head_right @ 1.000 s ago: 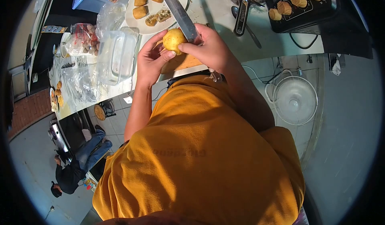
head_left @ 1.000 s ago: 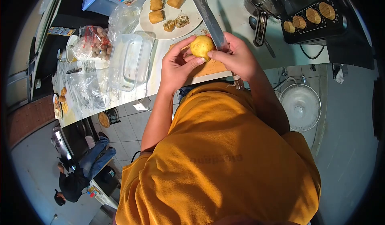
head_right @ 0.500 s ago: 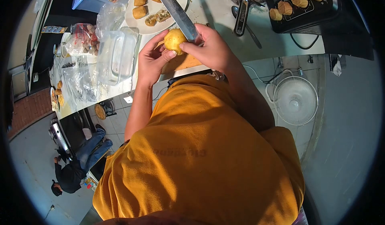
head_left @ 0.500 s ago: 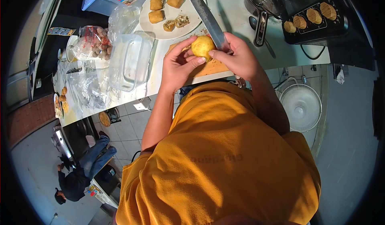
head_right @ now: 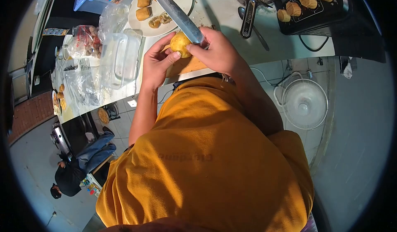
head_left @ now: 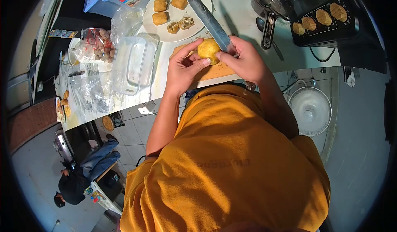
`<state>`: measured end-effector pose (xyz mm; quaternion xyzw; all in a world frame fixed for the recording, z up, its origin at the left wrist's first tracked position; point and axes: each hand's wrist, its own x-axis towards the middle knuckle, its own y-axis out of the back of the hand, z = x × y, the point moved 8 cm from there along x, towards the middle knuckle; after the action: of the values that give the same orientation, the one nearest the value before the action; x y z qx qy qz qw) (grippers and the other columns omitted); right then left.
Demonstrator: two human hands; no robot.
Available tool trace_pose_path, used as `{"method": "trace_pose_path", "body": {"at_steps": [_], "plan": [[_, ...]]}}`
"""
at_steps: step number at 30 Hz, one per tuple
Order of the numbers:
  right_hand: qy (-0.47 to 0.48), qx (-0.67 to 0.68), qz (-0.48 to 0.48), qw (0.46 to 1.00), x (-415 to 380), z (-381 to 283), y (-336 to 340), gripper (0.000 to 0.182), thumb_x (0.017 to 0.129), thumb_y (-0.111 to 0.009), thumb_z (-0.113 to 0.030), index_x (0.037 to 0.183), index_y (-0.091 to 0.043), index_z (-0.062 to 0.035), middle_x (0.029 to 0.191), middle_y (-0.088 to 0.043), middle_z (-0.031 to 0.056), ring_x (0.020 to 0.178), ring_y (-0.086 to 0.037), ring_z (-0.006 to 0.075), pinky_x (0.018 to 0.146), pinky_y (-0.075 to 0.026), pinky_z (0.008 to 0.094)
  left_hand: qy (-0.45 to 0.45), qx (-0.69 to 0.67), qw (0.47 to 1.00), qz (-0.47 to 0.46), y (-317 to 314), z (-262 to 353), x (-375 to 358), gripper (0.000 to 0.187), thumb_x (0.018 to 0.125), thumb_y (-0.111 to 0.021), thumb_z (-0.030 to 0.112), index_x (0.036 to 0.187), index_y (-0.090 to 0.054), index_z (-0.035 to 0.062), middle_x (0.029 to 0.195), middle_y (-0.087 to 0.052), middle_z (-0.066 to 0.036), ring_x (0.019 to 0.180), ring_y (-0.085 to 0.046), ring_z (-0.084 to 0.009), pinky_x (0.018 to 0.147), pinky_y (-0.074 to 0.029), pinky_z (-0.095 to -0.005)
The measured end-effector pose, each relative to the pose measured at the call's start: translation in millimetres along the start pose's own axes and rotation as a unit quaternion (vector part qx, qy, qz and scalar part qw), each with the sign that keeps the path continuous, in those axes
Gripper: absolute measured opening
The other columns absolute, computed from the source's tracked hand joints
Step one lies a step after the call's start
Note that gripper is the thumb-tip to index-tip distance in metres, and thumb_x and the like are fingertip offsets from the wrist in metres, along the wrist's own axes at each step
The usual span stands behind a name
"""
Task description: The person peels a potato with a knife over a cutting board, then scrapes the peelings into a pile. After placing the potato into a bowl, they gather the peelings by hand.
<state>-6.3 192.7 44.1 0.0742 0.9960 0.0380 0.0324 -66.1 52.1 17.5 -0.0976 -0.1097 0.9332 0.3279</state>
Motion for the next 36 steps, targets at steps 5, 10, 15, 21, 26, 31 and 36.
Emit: {"method": "trace_pose_path", "body": {"at_steps": [5,10,15,21,26,31,36], "plan": [[-0.038,0.041,0.005,0.998,0.9,5.5,0.9,0.013,0.087,-0.065,-0.011,0.088,-0.056,-0.0024,0.069,-0.047,-0.0056,0.062,-0.041,0.0022,0.054,-0.034,0.0208,0.000,0.004,1.000,0.010,-0.4,0.8,0.9,0.052,0.082,-0.069,-0.006,0.130,-0.052,0.0001,0.102,-0.067,-0.009,0.091,-0.062,-0.0116,0.081,-0.051,-0.0247],[0.001,0.025,0.003,1.000,1.6,4.2,-0.1,0.013,0.087,-0.065,-0.012,0.088,-0.056,-0.0020,0.069,-0.046,-0.0054,0.061,-0.040,0.0030,0.053,-0.033,0.0212,0.014,0.008,1.000,0.002,-1.1,-1.4,1.1,0.052,0.082,-0.070,-0.004,0.130,-0.052,0.0003,0.102,-0.067,-0.009,0.090,-0.062,-0.0114,0.080,-0.051,-0.0243],[-0.031,-0.044,0.025,0.998,1.7,16.6,5.3,0.014,0.087,-0.065,-0.012,0.087,-0.057,-0.0009,0.068,-0.048,-0.0047,0.061,-0.043,0.0037,0.053,-0.036,0.0219,0.016,0.026,1.000,0.003,0.5,-4.4,3.3,0.051,0.081,-0.071,-0.003,0.129,-0.054,0.0008,0.098,-0.067,-0.007,0.086,-0.062,-0.0096,0.077,-0.051,-0.0229],[-0.012,-0.084,0.041,0.996,2.0,7.0,11.9,0.021,0.083,-0.068,-0.018,0.092,-0.062,0.0006,0.073,-0.065,0.0092,0.065,-0.060,0.0126,0.062,-0.049,0.0297,0.032,0.043,0.998,0.011,4.1,-5.9,3.6,0.049,0.082,-0.072,-0.001,0.128,-0.056,0.0011,0.096,-0.068,-0.006,0.084,-0.061,-0.0086,0.076,-0.050,-0.0216],[-0.008,-0.131,0.017,0.991,2.0,0.0,13.0,0.020,0.083,-0.070,-0.017,0.090,-0.063,0.0004,0.072,-0.063,0.0036,0.066,-0.055,0.0088,0.061,-0.046,0.0267,0.062,0.016,0.998,0.002,2.6,-6.8,0.6,0.048,0.082,-0.072,-0.001,0.128,-0.056,0.0005,0.098,-0.068,-0.007,0.084,-0.062,-0.0091,0.077,-0.051,-0.0229],[0.035,-0.182,0.024,0.982,0.9,-11.1,11.6,0.020,0.080,-0.071,-0.016,0.082,-0.062,0.0018,0.067,-0.062,0.0043,0.060,-0.054,0.0106,0.058,-0.046,0.0284,0.082,0.008,0.997,-0.013,0.2,-7.5,-1.1,0.048,0.082,-0.071,0.000,0.127,-0.056,-0.0006,0.101,-0.068,-0.008,0.085,-0.062,-0.0100,0.077,-0.052,-0.0244],[0.015,-0.145,0.033,0.989,0.7,1.6,12.4,0.020,0.080,-0.071,-0.015,0.078,-0.061,0.0022,0.064,-0.060,0.0043,0.057,-0.052,0.0097,0.055,-0.044,0.0276,0.096,0.019,0.995,-0.005,4.6,-10.4,-1.7,0.048,0.082,-0.072,0.001,0.127,-0.056,-0.0011,0.104,-0.067,-0.009,0.086,-0.062,-0.0104,0.077,-0.052,-0.0245]]}}
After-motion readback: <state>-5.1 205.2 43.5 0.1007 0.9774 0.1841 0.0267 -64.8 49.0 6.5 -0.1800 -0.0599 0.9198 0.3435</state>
